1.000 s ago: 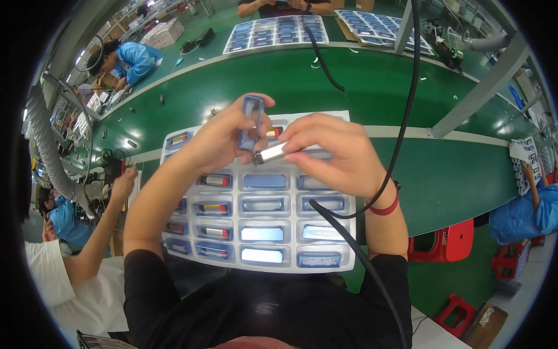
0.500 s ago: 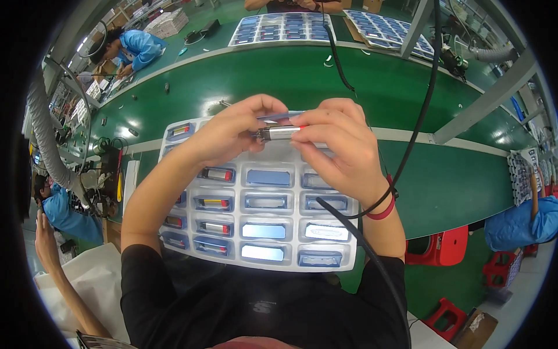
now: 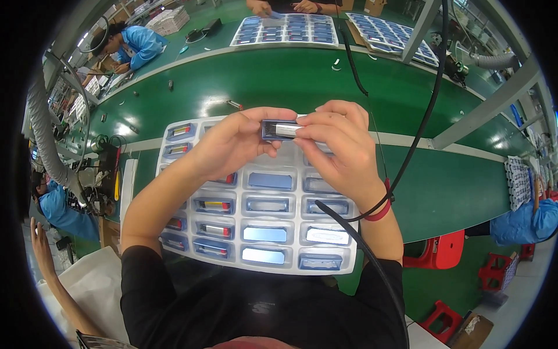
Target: The person assembles small electronic components into plastic trays by hand, placing them one by one into the trays.
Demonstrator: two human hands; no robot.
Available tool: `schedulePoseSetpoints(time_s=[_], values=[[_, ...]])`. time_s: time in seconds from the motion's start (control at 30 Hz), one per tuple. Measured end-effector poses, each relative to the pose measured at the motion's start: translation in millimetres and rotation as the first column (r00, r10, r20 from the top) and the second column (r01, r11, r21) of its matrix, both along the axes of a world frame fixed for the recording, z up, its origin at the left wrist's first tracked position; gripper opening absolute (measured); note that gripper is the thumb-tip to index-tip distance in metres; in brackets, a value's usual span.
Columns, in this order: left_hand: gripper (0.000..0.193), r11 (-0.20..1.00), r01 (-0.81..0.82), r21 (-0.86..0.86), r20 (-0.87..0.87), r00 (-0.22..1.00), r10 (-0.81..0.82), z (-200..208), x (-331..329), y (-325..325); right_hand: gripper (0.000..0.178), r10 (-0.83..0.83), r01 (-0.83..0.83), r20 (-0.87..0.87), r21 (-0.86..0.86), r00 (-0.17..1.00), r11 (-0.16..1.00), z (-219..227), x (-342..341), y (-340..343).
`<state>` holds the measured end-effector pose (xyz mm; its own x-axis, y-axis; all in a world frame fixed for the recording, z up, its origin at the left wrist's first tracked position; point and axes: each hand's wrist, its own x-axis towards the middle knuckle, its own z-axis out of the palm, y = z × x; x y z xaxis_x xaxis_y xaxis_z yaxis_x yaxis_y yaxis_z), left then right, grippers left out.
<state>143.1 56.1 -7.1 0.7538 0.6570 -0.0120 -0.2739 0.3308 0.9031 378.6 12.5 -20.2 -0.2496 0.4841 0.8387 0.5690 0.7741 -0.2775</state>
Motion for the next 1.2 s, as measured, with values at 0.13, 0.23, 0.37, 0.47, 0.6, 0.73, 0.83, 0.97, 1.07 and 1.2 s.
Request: schedulePoseSetpoints(time_s=[0.13, 0.23, 0.37, 0.47, 0.6, 0.73, 0.83, 0.97, 1.07, 1.2], values=[[0.045, 0.999, -0.024, 0.024, -0.064, 0.998, 0.025, 0, -3, -1, 0.025, 0.024, -0.026, 0.084, 0.026, 0.996, 0.999, 4, 1, 1], [0.040, 0.992, -0.055, 0.112, -0.208, 0.975, 0.077, 4, 1, -5, 0.025, 0.028, -0.036, 0.131, 0.057, 0.991, 0.998, 5, 2, 2], [0.038, 0.960, -0.148, 0.236, -0.144, 0.972, 0.186, -2, 6, -7, 0.035, 0.139, -0.141, -0.036, -0.048, 0.990, 0.989, 2, 5, 2], [0.038, 0.962, -0.165, 0.218, -0.123, 0.973, 0.195, -3, 1, -5, 0.042, 0.110, -0.388, -0.559, -0.406, 0.822, 0.828, -6, 2, 2], [0.038, 0.959, -0.175, 0.224, -0.126, 0.970, 0.207, 0, 7, -10, 0.044, 0.146, -0.589, -0.654, -0.531, 0.742, 0.609, -10, 10, 2], [0.040, 0.923, -0.147, 0.355, -0.164, 0.962, 0.217, 1, 13, -14, 0.043, 0.123, -0.563, -0.656, -0.519, 0.745, 0.643, -8, 10, 1], [0.042, 0.829, -0.127, 0.545, -0.249, 0.919, 0.305, 4, 12, -16, 0.039, 0.111, -0.346, -0.463, -0.462, 0.879, 0.816, -9, 5, 1], [0.045, 0.156, 0.125, 0.980, -0.191, 0.812, 0.551, 14, 5, -9, 0.039, 0.051, -0.063, -0.073, -0.171, 0.996, 0.983, 3, 2, -4], [0.048, 0.094, 0.079, 0.992, -0.118, 0.830, 0.545, 13, 6, -11, 0.041, -0.042, 0.039, 0.061, 0.055, 0.997, 0.998, -1, 1, -7], [0.048, 0.096, 0.057, 0.994, -0.101, 0.830, 0.549, 13, -1, -15, 0.039, 0.008, -0.008, 0.013, 0.003, 1.000, 1.000, 2, -6, -7]])
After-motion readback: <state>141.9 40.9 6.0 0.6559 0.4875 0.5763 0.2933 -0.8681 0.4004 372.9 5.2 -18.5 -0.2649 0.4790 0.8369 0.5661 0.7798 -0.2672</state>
